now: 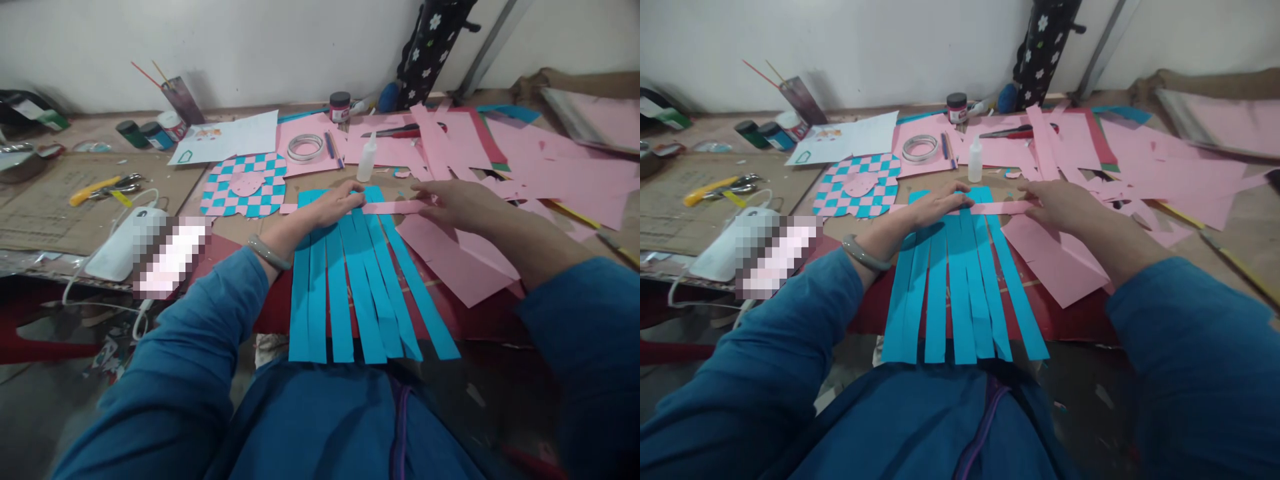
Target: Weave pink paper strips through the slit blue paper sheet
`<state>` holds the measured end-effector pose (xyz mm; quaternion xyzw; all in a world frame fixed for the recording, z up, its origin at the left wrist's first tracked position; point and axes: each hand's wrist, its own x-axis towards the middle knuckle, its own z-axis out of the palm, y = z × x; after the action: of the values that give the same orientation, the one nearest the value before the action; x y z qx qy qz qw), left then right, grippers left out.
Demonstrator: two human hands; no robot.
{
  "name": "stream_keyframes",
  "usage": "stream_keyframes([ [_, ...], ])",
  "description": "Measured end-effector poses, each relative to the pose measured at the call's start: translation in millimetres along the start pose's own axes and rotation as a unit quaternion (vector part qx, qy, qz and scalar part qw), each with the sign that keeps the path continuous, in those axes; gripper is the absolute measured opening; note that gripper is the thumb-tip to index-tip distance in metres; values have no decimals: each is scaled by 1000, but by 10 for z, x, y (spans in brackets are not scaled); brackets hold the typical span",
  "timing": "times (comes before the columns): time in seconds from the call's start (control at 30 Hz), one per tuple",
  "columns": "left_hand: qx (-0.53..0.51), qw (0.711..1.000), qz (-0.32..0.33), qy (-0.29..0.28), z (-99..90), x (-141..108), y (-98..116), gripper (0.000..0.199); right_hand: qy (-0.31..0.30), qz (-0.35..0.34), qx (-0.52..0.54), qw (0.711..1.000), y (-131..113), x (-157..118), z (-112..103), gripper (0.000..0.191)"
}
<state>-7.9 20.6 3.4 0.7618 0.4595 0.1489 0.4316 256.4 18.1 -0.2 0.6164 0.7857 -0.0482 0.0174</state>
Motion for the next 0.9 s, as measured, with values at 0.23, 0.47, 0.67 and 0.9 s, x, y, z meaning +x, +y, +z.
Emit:
stream_keyframes([
  [0.23,126,989,62,48,142,59,-75,34,-6,-22,-5,1000,-17,68,-8,58],
  [0.47,236,964,97,76,221,22,-65,37,7,-9,33,999,-14,96,-107,54],
  [0.67,249,963,82,66,226,9,-33,40,7,20,59,998,13,114,-210,49],
  [0.9,243,963,91,70,232,20,-56,40,61,36,52,996,-133,103,-320,35],
])
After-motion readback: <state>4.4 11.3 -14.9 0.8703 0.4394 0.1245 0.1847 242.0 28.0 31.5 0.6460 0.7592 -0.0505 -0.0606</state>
